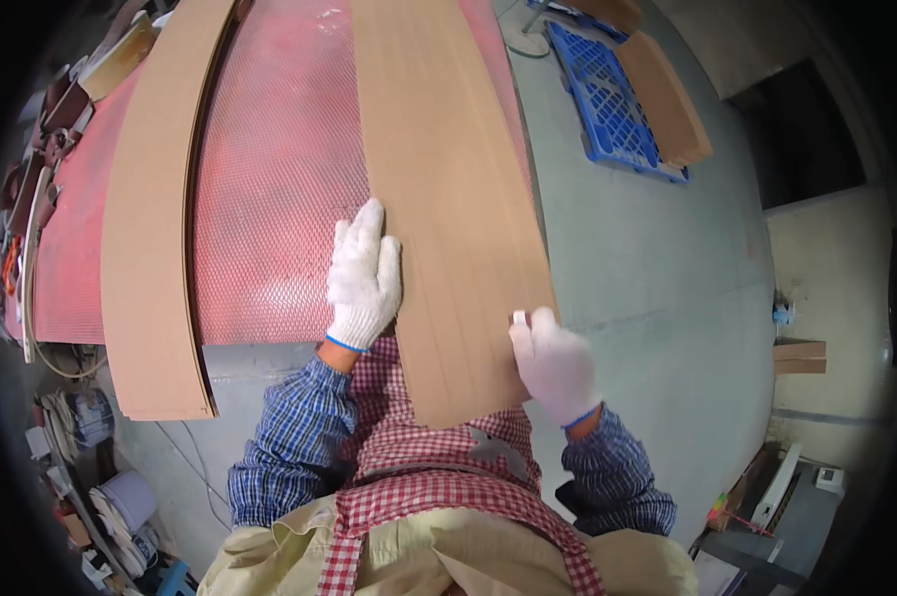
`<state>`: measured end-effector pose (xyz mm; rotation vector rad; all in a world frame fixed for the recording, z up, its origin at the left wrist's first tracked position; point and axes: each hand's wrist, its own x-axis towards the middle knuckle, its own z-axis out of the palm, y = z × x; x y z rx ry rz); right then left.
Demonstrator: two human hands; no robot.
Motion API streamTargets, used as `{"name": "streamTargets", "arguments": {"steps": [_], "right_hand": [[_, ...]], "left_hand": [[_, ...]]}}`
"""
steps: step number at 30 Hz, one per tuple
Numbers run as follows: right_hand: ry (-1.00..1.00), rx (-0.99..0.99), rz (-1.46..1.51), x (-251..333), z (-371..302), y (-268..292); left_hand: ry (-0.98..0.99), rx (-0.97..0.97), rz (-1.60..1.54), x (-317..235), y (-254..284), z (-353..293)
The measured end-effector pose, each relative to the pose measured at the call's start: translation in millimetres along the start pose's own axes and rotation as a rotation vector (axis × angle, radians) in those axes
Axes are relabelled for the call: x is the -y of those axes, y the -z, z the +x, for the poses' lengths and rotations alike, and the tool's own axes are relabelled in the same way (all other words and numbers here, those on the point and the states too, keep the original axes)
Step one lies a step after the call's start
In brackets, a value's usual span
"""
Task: The recorder is sanding the surfaces and edges of several large, curved wooden panels using a small sanding block.
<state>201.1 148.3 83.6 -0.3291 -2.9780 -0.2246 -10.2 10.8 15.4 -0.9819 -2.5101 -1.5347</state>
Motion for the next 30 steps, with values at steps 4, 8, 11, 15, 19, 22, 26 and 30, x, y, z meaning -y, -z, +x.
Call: {"name": "streamTargets", "arguments": {"steps": [4, 8, 11, 15, 19, 22, 26, 30], "right_hand": [[-0.228, 0.114, 0.209, -18.9, 93.3, -18.4], [-0.168, 0.049, 0.214, -48.7, 191.1, -47.8], [-0.174, 0.023, 0.211, -56.8, 263.9, -56.3], [-0.24, 0.083, 0.184, -70.7, 338.0, -65.8], [-0.251, 0.12, 0.19, -75.9, 366.8, -66.0], [-0.26, 0.103, 0.2, -81.1, 352.5, -63.4], [-0.19, 0.14, 0.281, -65.4, 274.8, -49.9], [-0.178, 0.119, 0.262, -41.5, 165.3, -32.1]], "left_hand": [[-0.11, -0.089, 0.097, 17.0, -7.0, -8.7], [-0.072, -0.056, 0.077, 11.3, -5.8, -10.7], [-0.072, -0.04, 0.059, 11.2, -0.1, -12.6], [-0.025, -0.02, 0.059, 7.4, -0.5, -12.2], [-0.022, -0.038, 0.039, 6.7, -2.3, -12.2], [-0.022, -0.012, -0.023, 4.3, -0.7, -7.7], [-0.116, -0.072, 0.047, 7.0, -2.7, -7.0], [-0.099, -0.057, 0.035, 15.5, -7.1, -9.5]]}}
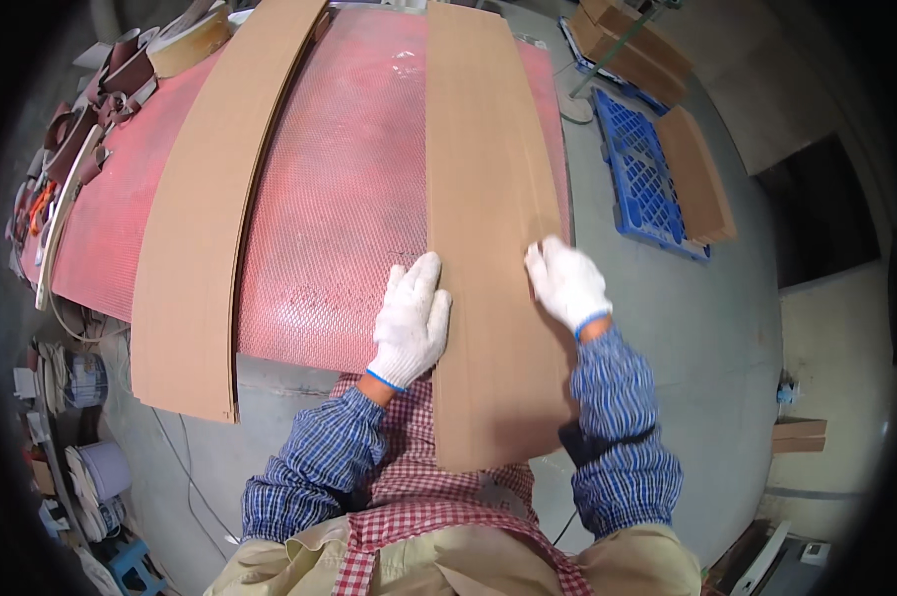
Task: The recorder is sanding the surfaces and edges of several large, curved wooden panels using a small sanding block.
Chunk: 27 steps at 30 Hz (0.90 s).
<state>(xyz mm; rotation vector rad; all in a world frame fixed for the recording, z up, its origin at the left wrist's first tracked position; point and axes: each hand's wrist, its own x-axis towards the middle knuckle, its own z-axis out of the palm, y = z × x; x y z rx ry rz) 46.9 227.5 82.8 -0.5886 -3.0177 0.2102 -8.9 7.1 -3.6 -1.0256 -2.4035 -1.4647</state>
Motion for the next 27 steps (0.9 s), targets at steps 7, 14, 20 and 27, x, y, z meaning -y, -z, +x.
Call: {"name": "streamTargets", "arguments": {"steps": [7, 14, 20, 27], "right_hand": [[-0.017, 0.049, 0.01, 11.7, -191.3, 12.1], [-0.411, 0.172, 0.227, 47.8, -244.4, 26.7], [-0.39, 0.209, 0.193, 55.6, -246.5, 13.3], [-0.339, 0.197, 0.109, 58.9, -240.2, 11.1]], "left_hand": [[0.085, 0.1, -0.064, -7.6, 6.0, 9.0], [0.082, 0.07, -0.018, -6.6, 2.4, 8.8], [0.019, -0.02, -0.045, 0.8, -4.8, 4.4], [-0.004, -0.014, 0.028, 2.1, -2.3, 4.7]]}}
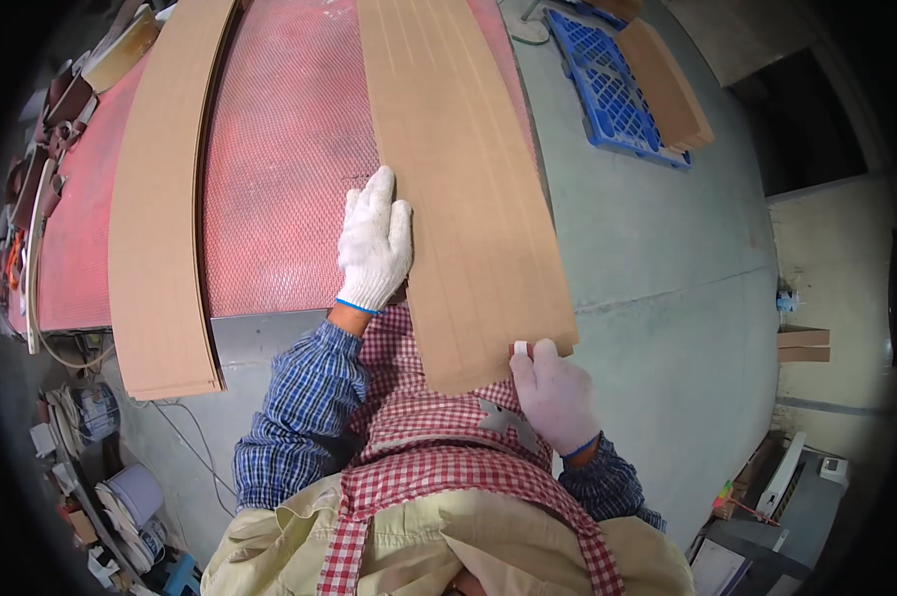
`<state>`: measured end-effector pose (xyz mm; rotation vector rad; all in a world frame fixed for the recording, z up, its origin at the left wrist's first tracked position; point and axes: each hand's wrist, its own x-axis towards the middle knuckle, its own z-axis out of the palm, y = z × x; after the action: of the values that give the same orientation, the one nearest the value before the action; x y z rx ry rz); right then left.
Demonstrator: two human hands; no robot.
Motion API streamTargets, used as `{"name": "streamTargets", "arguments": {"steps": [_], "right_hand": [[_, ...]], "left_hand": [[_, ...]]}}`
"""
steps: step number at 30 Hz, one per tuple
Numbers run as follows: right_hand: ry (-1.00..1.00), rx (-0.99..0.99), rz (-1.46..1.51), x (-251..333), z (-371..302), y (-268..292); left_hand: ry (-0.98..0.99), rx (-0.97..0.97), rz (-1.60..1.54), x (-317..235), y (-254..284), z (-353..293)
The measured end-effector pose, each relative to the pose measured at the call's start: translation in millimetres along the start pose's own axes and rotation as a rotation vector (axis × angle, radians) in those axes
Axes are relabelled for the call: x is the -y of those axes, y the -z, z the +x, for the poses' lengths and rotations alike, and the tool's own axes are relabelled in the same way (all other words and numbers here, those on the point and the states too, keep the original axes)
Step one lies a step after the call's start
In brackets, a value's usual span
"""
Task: The recorder is sanding the surfaces and edges of several large, curved wooden panels using a small sanding block.
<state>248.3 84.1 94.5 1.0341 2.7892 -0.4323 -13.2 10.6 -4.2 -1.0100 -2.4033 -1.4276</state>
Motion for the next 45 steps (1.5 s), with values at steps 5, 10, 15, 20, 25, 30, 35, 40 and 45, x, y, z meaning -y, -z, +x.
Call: {"name": "streamTargets", "arguments": {"steps": [5, 10, 15, 20, 25, 30, 35, 40, 45], "right_hand": [[0.336, -0.199, -0.22, 4.2, 59.2, 2.7], [0.253, -0.156, -0.084, 31.9, 157.2, 18.5], [0.342, -0.257, -0.114, 60.5, 271.7, 32.6], [0.231, -0.153, -0.151, 100.3, 370.2, 49.7], [0.243, -0.134, -0.179, 121.5, 416.7, 65.2], [0.283, -0.155, -0.157, 108.3, 383.9, 68.0], [0.326, -0.179, -0.142, 68.4, 268.4, 46.5], [0.312, -0.164, -0.164, 25.8, 132.1, 18.2], [0.513, -0.252, -0.515, -4.0, 23.1, 1.2]], "left_hand": [[0.049, 0.024, -0.039, -7.3, 3.4, 2.4], [0.032, 0.015, -0.032, -1.7, 1.7, -0.5], [0.02, 0.047, -0.023, -7.8, 6.8, -2.6], [0.097, 0.092, -0.048, -13.7, 14.3, -5.1], [0.078, 0.039, -0.008, -11.3, 6.9, -11.1], [0.044, 0.022, -0.033, -10.5, 4.3, -3.8], [0.03, 0.006, -0.047, -11.2, 6.3, -1.2], [-0.002, -0.023, -0.01, 3.6, -5.1, -1.3], [0.014, -0.027, -0.017, 5.3, -5.2, -3.1]]}}
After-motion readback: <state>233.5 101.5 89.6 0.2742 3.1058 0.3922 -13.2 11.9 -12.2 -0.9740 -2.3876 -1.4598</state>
